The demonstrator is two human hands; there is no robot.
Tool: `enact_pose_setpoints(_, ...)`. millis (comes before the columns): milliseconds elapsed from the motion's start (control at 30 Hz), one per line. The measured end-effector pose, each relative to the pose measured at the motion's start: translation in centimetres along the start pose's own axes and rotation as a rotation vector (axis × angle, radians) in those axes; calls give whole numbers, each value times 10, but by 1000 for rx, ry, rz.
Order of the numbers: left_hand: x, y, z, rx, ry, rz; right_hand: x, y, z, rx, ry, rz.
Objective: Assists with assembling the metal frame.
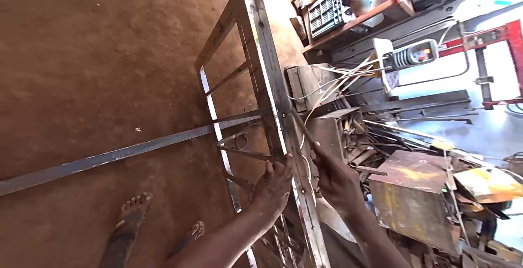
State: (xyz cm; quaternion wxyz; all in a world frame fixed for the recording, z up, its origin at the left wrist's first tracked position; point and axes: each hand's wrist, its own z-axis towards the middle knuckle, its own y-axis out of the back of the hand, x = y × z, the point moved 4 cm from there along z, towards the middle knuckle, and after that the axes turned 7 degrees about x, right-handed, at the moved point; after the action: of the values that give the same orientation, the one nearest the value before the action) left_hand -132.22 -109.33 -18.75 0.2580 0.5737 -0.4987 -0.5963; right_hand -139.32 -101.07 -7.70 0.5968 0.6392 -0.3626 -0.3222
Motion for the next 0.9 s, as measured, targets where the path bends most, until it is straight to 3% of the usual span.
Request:
enact_pose_setpoints(167,5,8,0,65,-35,-160,6,5,37,-24,-33,176)
enact_pose_setpoints(300,9,18,7,112,-69,-302,40,37,124,-47,-137,353)
enact_pose_setpoints(400,17,15,10,49,-75,-207,62,41,204,61,-200,430)
enact_pose_setpoints(500,20,11,9,-27,-75,-118,77,31,259,50,-153,353)
enact_pose_setpoints(667,21,5,10,-77,-82,-96,96,21,276,111,-146,142)
enact_pose_setpoints(767,22,7,9,-51,-92,-108,101,23,269,-33,-41,124)
enact_pose_setpoints(900,22,11,7,-23,-114,-161,97,20,267,78,-121,79)
